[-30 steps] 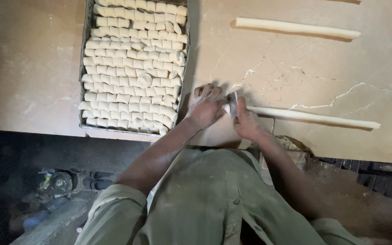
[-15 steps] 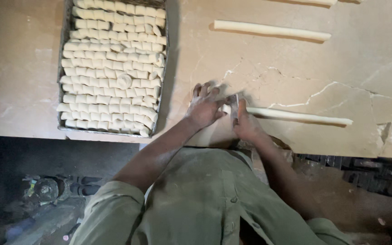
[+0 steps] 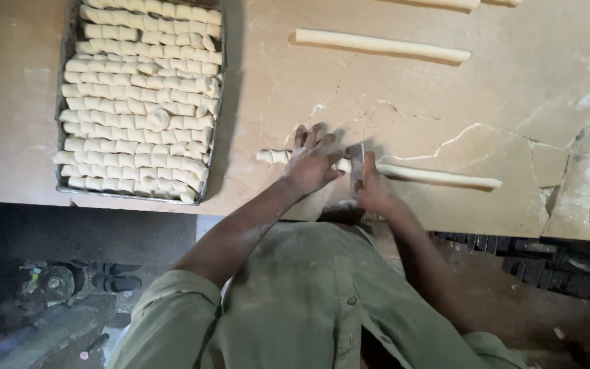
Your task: The person rolls a length of dough on the table into a long rope, cuts it into small pieces with a dough scraper, and places the pieces into a tray already filled with similar dough pieces, repeating the cycle.
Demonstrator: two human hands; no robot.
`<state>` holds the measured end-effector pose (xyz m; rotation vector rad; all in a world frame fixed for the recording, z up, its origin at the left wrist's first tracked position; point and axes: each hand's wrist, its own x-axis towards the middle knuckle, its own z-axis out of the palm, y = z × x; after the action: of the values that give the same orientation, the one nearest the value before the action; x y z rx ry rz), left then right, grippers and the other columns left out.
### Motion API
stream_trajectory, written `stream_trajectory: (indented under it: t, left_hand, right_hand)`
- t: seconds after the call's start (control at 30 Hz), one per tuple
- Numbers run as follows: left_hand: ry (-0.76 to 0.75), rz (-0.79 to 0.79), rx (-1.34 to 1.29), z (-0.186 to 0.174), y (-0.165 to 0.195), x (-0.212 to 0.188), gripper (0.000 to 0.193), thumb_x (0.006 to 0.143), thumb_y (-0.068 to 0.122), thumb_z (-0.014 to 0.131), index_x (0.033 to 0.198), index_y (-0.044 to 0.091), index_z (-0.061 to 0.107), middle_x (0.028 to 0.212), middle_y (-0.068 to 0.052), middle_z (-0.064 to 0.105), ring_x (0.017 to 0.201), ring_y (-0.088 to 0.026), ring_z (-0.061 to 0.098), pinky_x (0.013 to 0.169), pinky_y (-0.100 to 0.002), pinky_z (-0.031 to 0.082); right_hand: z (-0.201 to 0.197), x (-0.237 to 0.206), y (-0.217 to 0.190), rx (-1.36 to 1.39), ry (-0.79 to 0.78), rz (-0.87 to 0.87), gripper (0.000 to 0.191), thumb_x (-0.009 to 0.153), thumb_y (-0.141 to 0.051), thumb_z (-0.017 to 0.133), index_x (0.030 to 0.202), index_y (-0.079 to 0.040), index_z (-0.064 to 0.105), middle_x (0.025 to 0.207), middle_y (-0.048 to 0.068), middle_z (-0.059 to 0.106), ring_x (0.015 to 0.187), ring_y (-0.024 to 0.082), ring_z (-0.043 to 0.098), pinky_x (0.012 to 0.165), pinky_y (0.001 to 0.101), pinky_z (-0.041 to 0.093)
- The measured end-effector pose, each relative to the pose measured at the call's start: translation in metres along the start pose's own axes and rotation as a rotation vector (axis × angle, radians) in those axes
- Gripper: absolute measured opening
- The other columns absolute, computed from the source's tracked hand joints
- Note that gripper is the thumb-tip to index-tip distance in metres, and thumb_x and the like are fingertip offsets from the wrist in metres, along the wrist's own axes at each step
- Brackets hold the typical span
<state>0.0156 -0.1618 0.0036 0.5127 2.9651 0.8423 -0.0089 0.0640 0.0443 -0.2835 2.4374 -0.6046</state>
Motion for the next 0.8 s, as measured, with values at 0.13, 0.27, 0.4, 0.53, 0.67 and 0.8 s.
stream_trajectory:
  t: [0.13, 0.27, 0.4, 0.53, 0.67, 0.8]
  left_hand:
    - [-0.107, -0.064, 0.081, 0.01, 0.013, 0.009, 0.038, 0.083, 0.037, 0.078, 0.117, 0.021, 0.076, 0.145, -0.014, 0.047, 0.146, -0.046, 0.028, 0.118, -0.073, 0.017]
    - [-0.088, -0.022, 0.005, 0.016, 0.031, 0.022, 0.048, 0.08, 0.044, 0.079, 0.121, 0.019, 0.074, 0.143, -0.016, 0.047, 0.145, -0.047, 0.026, 0.116, -0.074, 0.018]
    - [-0.122, -0.027, 0.007, 0.022, 0.044, 0.036, 0.054, 0.08, 0.045, 0.078, 0.125, 0.017, 0.071, 0.144, -0.015, 0.046, 0.145, -0.048, 0.023, 0.114, -0.076, 0.016]
    - [-0.113, 0.028, 0.018, 0.03, 0.058, 0.047, 0.046, 0.086, 0.042, 0.076, 0.127, 0.021, 0.071, 0.147, -0.015, 0.045, 0.151, -0.044, 0.024, 0.12, -0.073, 0.016]
    - [-0.188, -0.017, 0.017, 0.036, 0.071, 0.058, 0.05, 0.085, 0.043, 0.076, 0.127, 0.017, 0.069, 0.146, -0.016, 0.042, 0.147, -0.048, 0.021, 0.116, -0.075, 0.014]
    - [-0.165, 0.027, 0.008, 0.043, 0.086, 0.068, 0.048, 0.085, 0.043, 0.075, 0.127, 0.018, 0.07, 0.146, -0.016, 0.042, 0.148, -0.046, 0.023, 0.118, -0.074, 0.015]
  right_hand:
    - [-0.009, -0.01, 0.01, 0.228, 0.185, -0.192, 0.055, 0.09, -0.007, 0.054, 0.136, -0.005, 0.024, 0.097, 0.035, 0.067, 0.092, 0.054, 0.069, 0.075, 0.06, 0.054]
    - [-0.012, -0.012, 0.031, 0.079, 0.082, -0.054, 0.056, 0.092, -0.009, 0.056, 0.136, -0.004, 0.022, 0.095, 0.039, 0.064, 0.093, 0.059, 0.063, 0.077, 0.0639, 0.049]
    - [-0.023, -0.014, 0.053, 0.049, 0.063, 0.081, 0.074, 0.09, -0.011, 0.057, 0.146, -0.003, 0.009, 0.096, 0.038, 0.065, 0.089, 0.057, 0.065, 0.077, 0.063, 0.05]
    - [-0.038, -0.023, 0.063, 0.031, -0.038, 0.079, 0.058, 0.096, -0.011, 0.056, 0.142, -0.006, 0.021, 0.099, 0.038, 0.066, 0.094, 0.057, 0.064, 0.083, 0.0631, 0.048]
    - [-0.045, -0.029, 0.075, 0.2, 0.174, -0.105, 0.058, 0.09, -0.007, 0.057, 0.137, -0.006, 0.023, 0.107, 0.037, 0.064, 0.1, 0.055, 0.065, 0.081, 0.0603, 0.051]
    - [-0.045, -0.027, 0.103, 0.151, 0.115, -0.042, 0.056, 0.092, -0.008, 0.056, 0.136, -0.005, 0.021, 0.106, 0.039, 0.063, 0.097, 0.057, 0.063, 0.079, 0.0623, 0.049]
